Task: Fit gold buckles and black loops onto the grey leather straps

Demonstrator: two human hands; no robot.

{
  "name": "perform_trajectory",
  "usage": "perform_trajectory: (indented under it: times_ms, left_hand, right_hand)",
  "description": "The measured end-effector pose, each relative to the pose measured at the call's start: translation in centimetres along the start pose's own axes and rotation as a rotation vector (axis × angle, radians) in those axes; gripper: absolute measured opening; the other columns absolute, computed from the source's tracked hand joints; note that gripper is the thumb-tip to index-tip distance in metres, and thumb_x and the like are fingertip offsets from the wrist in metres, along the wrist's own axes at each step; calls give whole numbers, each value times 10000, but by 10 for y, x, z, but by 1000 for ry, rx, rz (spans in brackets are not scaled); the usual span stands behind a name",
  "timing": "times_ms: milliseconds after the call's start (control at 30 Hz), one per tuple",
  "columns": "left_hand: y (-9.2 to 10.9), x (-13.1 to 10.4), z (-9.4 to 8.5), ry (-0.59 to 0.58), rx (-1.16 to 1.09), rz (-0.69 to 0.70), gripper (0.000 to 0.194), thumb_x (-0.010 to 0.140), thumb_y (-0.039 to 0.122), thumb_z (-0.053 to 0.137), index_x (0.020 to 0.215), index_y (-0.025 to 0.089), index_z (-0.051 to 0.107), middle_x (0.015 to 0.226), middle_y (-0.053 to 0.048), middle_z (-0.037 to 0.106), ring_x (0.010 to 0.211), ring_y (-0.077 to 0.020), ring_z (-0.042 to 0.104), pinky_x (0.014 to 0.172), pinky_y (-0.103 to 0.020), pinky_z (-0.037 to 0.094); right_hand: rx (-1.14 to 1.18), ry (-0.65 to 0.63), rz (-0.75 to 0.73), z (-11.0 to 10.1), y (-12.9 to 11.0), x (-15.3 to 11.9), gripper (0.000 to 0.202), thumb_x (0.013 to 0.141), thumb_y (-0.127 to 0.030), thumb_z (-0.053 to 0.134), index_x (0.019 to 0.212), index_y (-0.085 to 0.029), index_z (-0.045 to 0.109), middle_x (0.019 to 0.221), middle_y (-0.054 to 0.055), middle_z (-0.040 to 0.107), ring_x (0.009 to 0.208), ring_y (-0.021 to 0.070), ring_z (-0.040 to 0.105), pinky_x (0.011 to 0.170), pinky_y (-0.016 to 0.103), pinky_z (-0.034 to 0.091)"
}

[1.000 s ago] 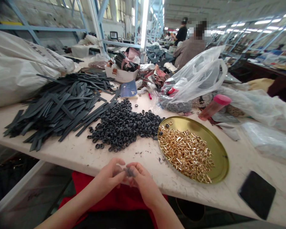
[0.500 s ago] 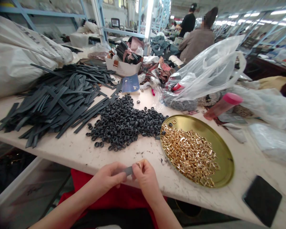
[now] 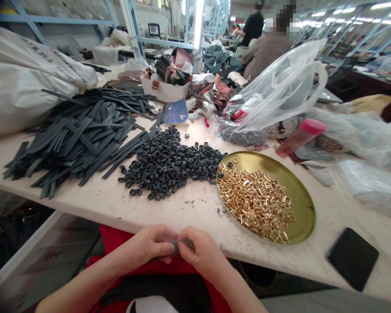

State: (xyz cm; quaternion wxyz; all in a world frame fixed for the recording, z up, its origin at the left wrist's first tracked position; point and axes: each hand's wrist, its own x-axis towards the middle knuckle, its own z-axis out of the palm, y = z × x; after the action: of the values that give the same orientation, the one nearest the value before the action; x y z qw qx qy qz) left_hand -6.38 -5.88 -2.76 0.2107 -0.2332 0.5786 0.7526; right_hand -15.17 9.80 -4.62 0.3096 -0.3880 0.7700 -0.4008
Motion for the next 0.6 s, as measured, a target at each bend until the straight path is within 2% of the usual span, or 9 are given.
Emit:
perform_trajectory:
  times_ms: [100,300,433,600]
  left_hand:
    - [5,-5,3,-62,81,15,292,633,243,591,894,111,591,643,-2,633,590,-129,576,611,-235,414]
    - [0,-6,9,-4,115,36,287,639,225,551,900,112,590,602,11,612,565,-126,564,579,-225,406]
    - [2,-11,5,-83,191,47,278,634,179,519,892,129,610,636,10,620,595,-124,558,579,-213,394]
    - [7,-16,9,-14,215,17,209,652,252,553,795,112,611,558,13,598,545,-117,540,555,-206,373]
  right_hand:
    - [-89,7,-47,0,-2,-6,61,780,-193,470,747,-194,522,672,-20,539,623,123,481,577,235,348]
    - [-79,65,-40,6,1,-14,87,833,-212,411,827,-193,495,719,1,571,646,136,511,596,246,382]
    - [-194,106,-76,7,-1,-15,87,819,-191,430,831,-190,516,734,20,590,669,154,523,616,264,385]
    - [-246,55,-142,7,-7,-15,115,824,-165,414,778,-196,516,734,20,587,688,158,527,617,262,384]
